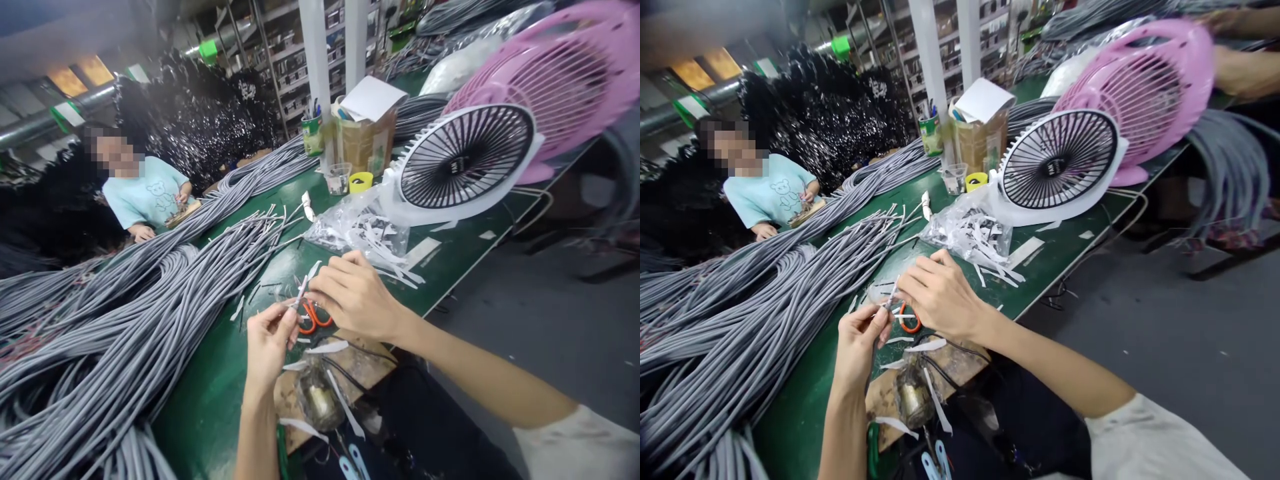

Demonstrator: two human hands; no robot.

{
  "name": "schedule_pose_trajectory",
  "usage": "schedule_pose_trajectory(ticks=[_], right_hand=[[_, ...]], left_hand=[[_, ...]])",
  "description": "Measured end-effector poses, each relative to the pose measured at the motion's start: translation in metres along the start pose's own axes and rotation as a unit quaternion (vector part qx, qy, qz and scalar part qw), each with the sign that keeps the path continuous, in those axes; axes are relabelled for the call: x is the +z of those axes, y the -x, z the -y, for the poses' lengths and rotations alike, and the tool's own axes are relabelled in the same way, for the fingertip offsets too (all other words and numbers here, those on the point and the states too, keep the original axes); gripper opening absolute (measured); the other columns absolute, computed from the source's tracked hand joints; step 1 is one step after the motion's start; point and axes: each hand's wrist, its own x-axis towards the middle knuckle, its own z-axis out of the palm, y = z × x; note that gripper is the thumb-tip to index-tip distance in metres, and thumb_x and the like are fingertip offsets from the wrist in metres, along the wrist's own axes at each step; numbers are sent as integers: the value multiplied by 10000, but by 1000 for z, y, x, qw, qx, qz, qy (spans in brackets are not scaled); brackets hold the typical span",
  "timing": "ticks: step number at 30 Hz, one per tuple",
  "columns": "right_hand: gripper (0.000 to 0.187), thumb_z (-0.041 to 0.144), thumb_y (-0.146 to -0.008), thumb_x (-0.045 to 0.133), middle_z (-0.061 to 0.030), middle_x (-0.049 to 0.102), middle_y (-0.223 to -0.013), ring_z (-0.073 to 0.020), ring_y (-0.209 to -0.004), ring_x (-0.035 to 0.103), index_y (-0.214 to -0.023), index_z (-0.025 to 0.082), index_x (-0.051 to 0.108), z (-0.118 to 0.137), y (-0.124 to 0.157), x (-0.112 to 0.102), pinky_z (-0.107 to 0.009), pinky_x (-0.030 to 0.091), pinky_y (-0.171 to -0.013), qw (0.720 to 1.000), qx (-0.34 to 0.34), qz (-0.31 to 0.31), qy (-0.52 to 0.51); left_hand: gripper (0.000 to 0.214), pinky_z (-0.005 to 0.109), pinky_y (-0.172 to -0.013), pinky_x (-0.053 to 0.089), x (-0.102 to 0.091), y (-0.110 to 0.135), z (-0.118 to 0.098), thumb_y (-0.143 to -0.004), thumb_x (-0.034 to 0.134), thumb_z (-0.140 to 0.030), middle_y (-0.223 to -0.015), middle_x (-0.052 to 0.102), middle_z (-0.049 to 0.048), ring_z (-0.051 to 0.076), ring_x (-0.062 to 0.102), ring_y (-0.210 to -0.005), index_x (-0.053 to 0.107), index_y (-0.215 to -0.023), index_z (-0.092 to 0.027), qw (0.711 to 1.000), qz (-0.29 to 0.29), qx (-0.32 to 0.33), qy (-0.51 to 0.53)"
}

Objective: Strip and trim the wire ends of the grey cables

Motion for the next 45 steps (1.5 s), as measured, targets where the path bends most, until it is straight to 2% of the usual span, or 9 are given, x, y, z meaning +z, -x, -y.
schedule_pose_trajectory(ticks=[5,10,16,20,29,37,45], right_hand=[[278,188,-921,406,-6,552,-607,-141,-628,429,-683,157,545,-2,-1,-3,-297,258,-674,999,-36,12,19],[258,159,-907,412,-12,560,-609,-147,-631,431,-692,148,554,-7,-2,-4,-296,260,-670,998,-60,23,8],[252,163,-910,426,-3,558,-606,-133,-607,429,-690,148,548,-9,-3,-5,-289,271,-667,999,-30,3,-27],[246,157,-900,437,0,544,-598,-136,-618,412,-683,149,552,-8,-5,-7,-290,258,-669,999,-54,1,9],[270,165,-905,400,-6,551,-612,-144,-641,398,-678,154,546,-9,-6,-4,-302,242,-687,995,-86,48,31],[270,140,-894,400,4,520,-584,-141,-622,382,-664,160,539,-8,-9,-6,-295,242,-679,994,-94,28,40],[258,149,-899,409,-6,544,-602,-142,-632,394,-675,150,537,-9,-10,-6,-305,257,-687,993,-103,50,13]], left_hand=[[421,175,-364,198,1,1,-3,-709,627,-503,-414,350,-54,38,270,-372,549,-572,-112,1000,14,-18,-21],[406,174,-388,193,-2,2,-2,-749,602,-471,-429,355,-50,34,271,-390,557,-582,-103,999,22,-13,-21],[399,176,-378,172,-2,0,-1,-737,611,-469,-431,357,-50,31,253,-382,549,-575,-109,999,23,-29,-12],[415,181,-392,184,-3,1,1,-760,584,-465,-434,354,-46,36,261,-396,525,-547,-113,999,28,-26,-34],[435,185,-393,181,-2,1,-1,-746,587,-481,-420,323,-56,34,242,-389,484,-520,-124,998,34,-31,-33],[431,193,-400,188,-3,1,1,-762,574,-479,-421,319,-57,36,246,-387,488,-526,-128,998,41,-28,-37],[419,194,-409,190,-2,1,-1,-766,565,-472,-423,327,-59,38,251,-395,508,-544,-121,998,47,-25,-42]])
